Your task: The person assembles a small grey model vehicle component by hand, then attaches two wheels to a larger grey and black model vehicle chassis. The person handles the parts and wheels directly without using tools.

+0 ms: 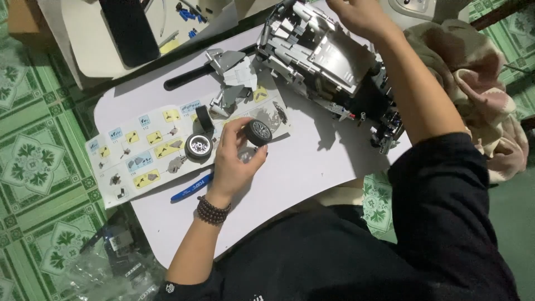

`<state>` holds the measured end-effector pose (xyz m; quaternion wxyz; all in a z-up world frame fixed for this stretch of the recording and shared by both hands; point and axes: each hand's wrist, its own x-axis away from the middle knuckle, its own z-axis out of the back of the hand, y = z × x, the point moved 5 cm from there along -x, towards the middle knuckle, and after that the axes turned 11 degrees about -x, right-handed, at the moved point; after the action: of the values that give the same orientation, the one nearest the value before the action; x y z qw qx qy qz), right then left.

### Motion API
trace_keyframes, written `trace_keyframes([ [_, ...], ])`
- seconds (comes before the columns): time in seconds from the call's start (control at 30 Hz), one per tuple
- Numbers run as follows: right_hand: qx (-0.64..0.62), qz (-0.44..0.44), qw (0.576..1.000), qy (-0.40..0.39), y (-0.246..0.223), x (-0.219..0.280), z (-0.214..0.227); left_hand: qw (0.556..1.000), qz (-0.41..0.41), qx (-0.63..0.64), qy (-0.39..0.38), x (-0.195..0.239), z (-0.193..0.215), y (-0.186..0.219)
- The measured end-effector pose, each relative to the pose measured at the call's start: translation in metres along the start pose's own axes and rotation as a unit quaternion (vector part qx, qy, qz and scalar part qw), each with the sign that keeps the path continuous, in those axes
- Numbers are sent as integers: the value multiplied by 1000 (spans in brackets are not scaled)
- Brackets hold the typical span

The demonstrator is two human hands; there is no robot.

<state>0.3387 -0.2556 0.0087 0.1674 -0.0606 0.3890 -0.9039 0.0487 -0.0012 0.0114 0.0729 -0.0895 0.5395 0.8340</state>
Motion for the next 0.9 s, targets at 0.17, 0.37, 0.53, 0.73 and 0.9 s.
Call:
trace_keyframes([
  [0.17, -71, -52, 979, -184, -29, -10, -15, 1000, 1, -23, -14, -1, -3, -2],
  [0.37, -11, -174, 959, -224, -49, -2, -19, 996, 68, 36, -36, -5, -12, -3],
  [0.53, -38, -145, 964, -220, -38, -9, -24, 993, 90, 61, -44, -4, -18, -8],
  [0.73, -82, -164, 957, -223, -44, -6, -21, 989, 117, 78, -45, -4, -17, -5],
  [0.9, -114, -163, 951, -235, -38, -9, -28, 982, 76, 164, -49, -2, -16, -9],
])
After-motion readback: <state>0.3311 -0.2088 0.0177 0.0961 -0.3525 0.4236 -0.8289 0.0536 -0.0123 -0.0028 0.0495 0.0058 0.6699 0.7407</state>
